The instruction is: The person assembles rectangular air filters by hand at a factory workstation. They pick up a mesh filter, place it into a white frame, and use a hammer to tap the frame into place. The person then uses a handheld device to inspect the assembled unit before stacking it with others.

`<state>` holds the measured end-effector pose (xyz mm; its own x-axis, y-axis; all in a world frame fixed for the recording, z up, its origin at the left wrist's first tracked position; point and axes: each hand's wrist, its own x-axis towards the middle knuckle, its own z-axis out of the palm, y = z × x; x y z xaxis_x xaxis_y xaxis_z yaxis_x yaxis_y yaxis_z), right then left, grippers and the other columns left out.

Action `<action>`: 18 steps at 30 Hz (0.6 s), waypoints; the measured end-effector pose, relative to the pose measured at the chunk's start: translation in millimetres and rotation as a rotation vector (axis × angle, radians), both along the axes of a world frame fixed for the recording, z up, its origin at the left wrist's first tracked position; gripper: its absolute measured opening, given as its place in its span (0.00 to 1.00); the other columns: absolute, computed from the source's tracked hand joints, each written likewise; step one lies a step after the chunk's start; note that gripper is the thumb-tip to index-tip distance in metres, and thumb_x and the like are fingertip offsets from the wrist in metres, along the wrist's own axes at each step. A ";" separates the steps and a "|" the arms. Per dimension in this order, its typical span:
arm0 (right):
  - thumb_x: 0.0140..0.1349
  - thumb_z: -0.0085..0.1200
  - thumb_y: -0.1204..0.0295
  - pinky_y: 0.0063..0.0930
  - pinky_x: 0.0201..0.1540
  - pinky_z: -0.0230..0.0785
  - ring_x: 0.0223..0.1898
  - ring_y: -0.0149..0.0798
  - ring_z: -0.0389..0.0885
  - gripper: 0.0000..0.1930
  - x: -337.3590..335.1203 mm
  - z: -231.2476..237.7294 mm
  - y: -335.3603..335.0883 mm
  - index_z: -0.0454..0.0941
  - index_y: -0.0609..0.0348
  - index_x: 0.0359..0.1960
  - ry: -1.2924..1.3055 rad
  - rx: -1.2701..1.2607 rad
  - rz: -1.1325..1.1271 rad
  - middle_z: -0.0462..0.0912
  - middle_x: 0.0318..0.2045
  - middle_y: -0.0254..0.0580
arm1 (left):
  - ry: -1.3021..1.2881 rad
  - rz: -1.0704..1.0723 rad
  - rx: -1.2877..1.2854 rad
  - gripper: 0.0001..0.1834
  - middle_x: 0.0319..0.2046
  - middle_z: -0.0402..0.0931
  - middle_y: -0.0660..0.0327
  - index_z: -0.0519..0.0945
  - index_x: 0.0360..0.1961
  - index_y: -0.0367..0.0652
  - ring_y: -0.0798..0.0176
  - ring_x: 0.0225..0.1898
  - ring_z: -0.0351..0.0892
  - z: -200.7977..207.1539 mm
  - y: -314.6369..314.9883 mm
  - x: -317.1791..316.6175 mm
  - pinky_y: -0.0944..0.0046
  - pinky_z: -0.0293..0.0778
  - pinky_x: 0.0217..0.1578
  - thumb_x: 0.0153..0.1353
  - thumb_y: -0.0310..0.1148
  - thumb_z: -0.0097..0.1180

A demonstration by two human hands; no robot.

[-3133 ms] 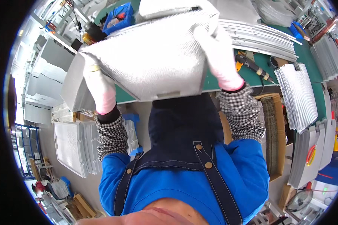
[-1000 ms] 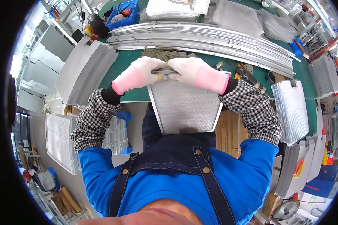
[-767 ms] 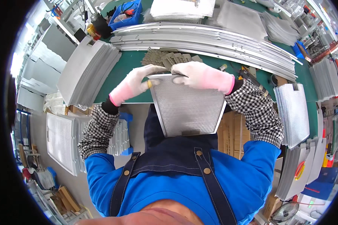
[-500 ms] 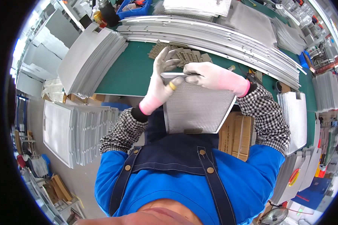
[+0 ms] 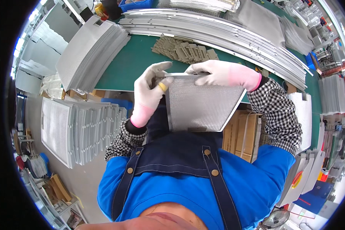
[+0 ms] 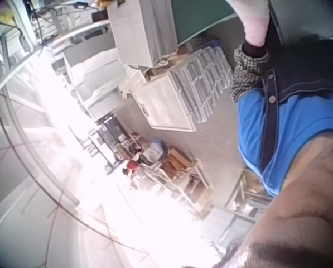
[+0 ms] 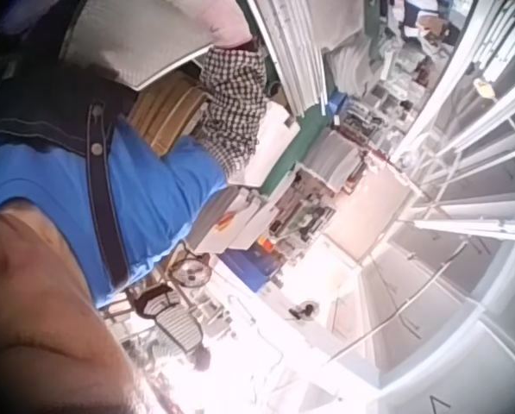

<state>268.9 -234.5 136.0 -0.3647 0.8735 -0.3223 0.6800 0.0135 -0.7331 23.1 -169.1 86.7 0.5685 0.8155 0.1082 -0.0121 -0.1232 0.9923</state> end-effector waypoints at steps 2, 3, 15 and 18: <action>0.67 0.53 0.65 0.43 0.54 0.72 0.51 0.52 0.82 0.22 -9.2 4.6 2.5 0.70 0.60 0.60 -0.118 -0.015 0.018 0.82 0.48 0.56 | 0.060 -0.039 0.092 0.12 0.34 0.80 0.70 0.85 0.48 0.38 0.79 0.33 0.74 -3.9 7.8 -3.8 0.75 0.71 0.35 0.63 0.20 0.63; 0.68 0.54 0.65 0.43 0.53 0.71 0.50 0.54 0.82 0.21 -12.0 0.7 3.3 0.70 0.60 0.59 -0.169 0.030 0.030 0.82 0.46 0.58 | 0.096 -0.048 0.202 0.12 0.35 0.80 0.69 0.85 0.48 0.37 0.77 0.34 0.76 -6.8 12.3 -4.5 0.74 0.72 0.36 0.63 0.20 0.62; 0.71 0.51 0.60 0.50 0.44 0.76 0.41 0.60 0.84 0.14 -49.9 -12.1 28.5 0.72 0.56 0.49 -0.197 0.189 0.019 0.83 0.35 0.57 | 0.104 -0.232 0.015 0.11 0.41 0.85 0.63 0.83 0.49 0.31 0.75 0.40 0.79 -11.7 48.3 -20.5 0.73 0.74 0.45 0.69 0.24 0.57; 0.69 0.53 0.61 0.48 0.42 0.77 0.39 0.59 0.84 0.14 -53.8 -17.4 29.2 0.73 0.56 0.48 -0.321 0.302 0.002 0.83 0.34 0.55 | 0.049 -0.091 -0.002 0.12 0.37 0.83 0.66 0.82 0.51 0.33 0.77 0.36 0.77 -15.6 33.1 -16.7 0.74 0.73 0.41 0.67 0.24 0.59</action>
